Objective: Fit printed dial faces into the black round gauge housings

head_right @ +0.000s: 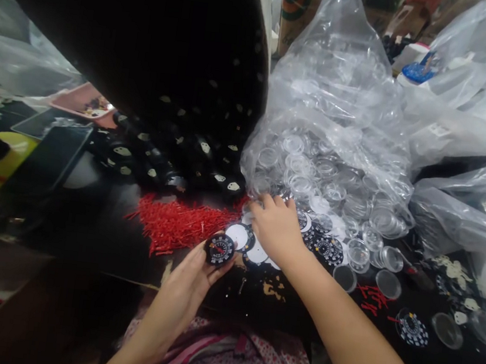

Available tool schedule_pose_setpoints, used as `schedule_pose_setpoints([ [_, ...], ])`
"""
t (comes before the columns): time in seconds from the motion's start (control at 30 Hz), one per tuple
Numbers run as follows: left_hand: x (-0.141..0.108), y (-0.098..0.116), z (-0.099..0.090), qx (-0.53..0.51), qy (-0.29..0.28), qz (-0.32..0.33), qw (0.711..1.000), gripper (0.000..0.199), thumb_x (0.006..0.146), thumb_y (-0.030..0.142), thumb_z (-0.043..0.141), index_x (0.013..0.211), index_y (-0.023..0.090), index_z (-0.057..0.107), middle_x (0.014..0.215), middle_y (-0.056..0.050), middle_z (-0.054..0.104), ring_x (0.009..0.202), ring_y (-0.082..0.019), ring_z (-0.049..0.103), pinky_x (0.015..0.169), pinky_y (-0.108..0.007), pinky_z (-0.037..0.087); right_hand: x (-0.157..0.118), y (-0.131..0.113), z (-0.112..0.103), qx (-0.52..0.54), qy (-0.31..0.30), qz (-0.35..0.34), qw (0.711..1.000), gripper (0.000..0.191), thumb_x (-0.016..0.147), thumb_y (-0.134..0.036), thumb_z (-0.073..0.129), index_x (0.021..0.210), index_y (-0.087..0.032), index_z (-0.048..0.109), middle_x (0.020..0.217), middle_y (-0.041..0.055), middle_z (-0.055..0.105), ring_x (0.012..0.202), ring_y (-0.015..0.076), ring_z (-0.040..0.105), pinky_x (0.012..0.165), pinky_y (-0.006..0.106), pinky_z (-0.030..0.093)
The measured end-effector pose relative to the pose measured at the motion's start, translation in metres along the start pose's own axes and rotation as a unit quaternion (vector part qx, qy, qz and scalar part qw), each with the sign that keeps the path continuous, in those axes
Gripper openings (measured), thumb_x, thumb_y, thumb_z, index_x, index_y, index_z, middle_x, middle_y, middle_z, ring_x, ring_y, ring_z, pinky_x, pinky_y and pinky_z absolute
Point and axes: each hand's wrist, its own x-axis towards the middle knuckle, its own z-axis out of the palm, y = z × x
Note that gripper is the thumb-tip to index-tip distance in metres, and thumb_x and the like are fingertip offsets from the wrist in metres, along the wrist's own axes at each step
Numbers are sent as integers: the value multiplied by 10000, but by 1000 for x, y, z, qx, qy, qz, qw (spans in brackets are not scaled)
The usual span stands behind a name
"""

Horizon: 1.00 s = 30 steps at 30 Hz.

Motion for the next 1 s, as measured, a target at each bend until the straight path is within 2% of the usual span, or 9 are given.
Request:
schedule_pose_setpoints([
  [0.07, 0, 2, 0, 0, 3, -1, 1000, 319, 904, 444, 565, 1144, 256, 659, 1300, -64, 672, 1191, -285, 633, 1037, -554, 470, -3, 2, -2, 14, 14, -4, 1000, 277, 963, -275, 533, 1192, -187, 664, 1147, 133, 687, 1002, 291, 609, 846, 434, 398],
  [0.17, 0, 5, -1, -33, -1, -19, 999, 309, 905, 446, 567, 1111, 248, 682, 1230, -62, 710, 1131, -271, 667, 1027, -525, 490, -19, -4, -10, 90, 99, -15, 991, 270, 993, -266, 488, 1155, -163, 677, 1061, 106, 729, 964, 246, 635, 855, 405, 422],
  [0.27, -1, 8, 1, -74, -11, -71, 995, 311, 902, 471, 567, 1074, 250, 702, 1163, -69, 739, 1058, -263, 698, 983, -491, 529, -43, -25, -16, 151, 144, -66, 976, 241, 974, -247, 528, 1147, -190, 685, 1194, 96, 701, 1042, 241, 619, 902, 409, 426],
  [0.43, -4, 13, 6, -73, -39, -88, 993, 349, 898, 503, 564, 1112, 256, 685, 1222, -73, 716, 1138, -282, 662, 955, -459, 545, -66, -52, -17, 186, 125, -86, 971, 189, 928, -217, 595, 1080, -247, 703, 1259, 44, 679, 1127, 283, 547, 932, 473, 377],
  [0.57, -11, 13, 6, 31, -36, -25, 999, 339, 868, 339, 658, 1204, 299, 649, 1370, -12, 630, 1275, -243, 570, 1052, -413, 481, -57, -53, -21, 285, 106, 8, 953, 172, 974, -304, 530, 1067, -223, 650, 1024, 41, 720, 996, 224, 572, 876, 396, 402],
  [0.67, -17, 12, 4, 124, -75, 18, 989, 412, 859, 283, 668, 1268, 283, 621, 1385, -19, 619, 1323, -222, 526, 1122, -378, 406, -48, -55, -21, 293, 74, 64, 951, 339, 1019, -386, 385, 804, -204, 573, 766, 28, 632, 746, 179, 548, 716, 329, 390],
  [0.77, -20, 12, 6, 155, -106, 40, 981, 401, 876, 277, 638, 1277, 271, 620, 1369, -30, 632, 1314, -223, 535, 1120, -362, 404, -42, -59, -15, 245, 93, 62, 963, 398, 1028, -321, 288, 682, -222, 458, 631, 5, 529, 626, 163, 465, 658, 321, 336],
  [0.9, -21, 20, 7, 188, -90, 51, 977, 397, 879, 285, 634, 1275, 294, 620, 1371, -20, 631, 1321, -222, 527, 1129, -372, 387, -37, -68, -10, 252, 114, 40, 960, 397, 1023, -280, 268, 673, -224, 447, 619, 10, 525, 612, 166, 451, 661, 325, 342],
  [1.0, -33, 25, -15, 225, -66, 24, 972, 368, 859, 316, 653, 1228, 300, 657, 1325, -32, 664, 1269, -245, 576, 1101, -402, 417, -42, -70, -17, 294, 40, 21, 955, 400, 1020, -355, 324, 687, -223, 502, 645, 16, 583, 645, 180, 518, 660, 321, 370],
])
